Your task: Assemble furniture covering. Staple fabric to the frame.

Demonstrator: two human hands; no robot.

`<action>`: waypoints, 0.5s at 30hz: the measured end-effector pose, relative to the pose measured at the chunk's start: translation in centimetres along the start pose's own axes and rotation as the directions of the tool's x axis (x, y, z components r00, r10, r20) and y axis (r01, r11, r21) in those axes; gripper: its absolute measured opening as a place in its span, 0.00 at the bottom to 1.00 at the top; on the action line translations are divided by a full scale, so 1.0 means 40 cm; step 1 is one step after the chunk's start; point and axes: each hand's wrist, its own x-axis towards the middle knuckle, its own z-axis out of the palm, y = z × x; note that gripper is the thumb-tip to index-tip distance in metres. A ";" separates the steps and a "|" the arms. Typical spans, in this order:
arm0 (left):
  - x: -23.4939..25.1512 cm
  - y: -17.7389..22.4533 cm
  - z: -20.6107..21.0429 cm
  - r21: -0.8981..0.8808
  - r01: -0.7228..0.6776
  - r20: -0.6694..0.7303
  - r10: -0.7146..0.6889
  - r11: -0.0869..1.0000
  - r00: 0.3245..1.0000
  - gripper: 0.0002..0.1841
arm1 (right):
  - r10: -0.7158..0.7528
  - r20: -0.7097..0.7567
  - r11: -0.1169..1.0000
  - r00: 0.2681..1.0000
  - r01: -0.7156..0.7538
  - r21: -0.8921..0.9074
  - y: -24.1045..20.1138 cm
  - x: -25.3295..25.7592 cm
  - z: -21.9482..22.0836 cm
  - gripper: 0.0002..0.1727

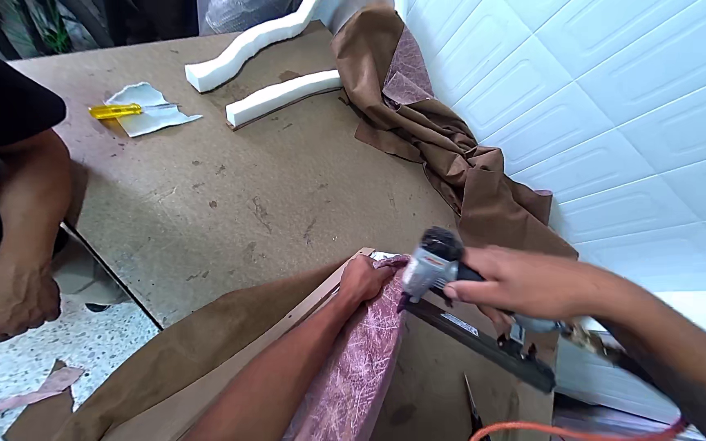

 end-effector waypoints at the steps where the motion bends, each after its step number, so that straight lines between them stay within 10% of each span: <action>1: 0.009 0.000 -0.006 -0.019 0.015 0.015 -0.014 1.000 1.000 0.28 | 0.033 -0.106 0.997 0.994 -0.025 0.075 0.058 -0.028 0.041 0.21; 7: 0.037 0.012 -0.057 -0.004 0.014 0.017 -0.014 1.000 1.000 0.29 | 0.390 -0.441 0.835 0.809 -0.109 0.539 0.379 -0.017 0.592 0.28; 11: 0.063 0.028 -0.102 0.081 -0.018 0.010 0.017 0.997 1.000 0.29 | 0.456 -0.734 0.860 0.503 -0.040 0.508 0.426 0.093 0.978 0.27; 13: 0.033 0.080 -0.117 0.129 -0.012 0.008 0.011 0.992 1.000 0.28 | 0.497 -0.751 0.843 0.435 -0.038 0.536 0.201 0.067 0.851 0.27; 15: -0.016 0.118 -0.170 0.166 -0.021 -0.034 0.027 0.986 0.999 0.27 | 0.521 -0.409 0.785 0.749 -0.232 0.574 -0.256 -0.077 0.368 0.30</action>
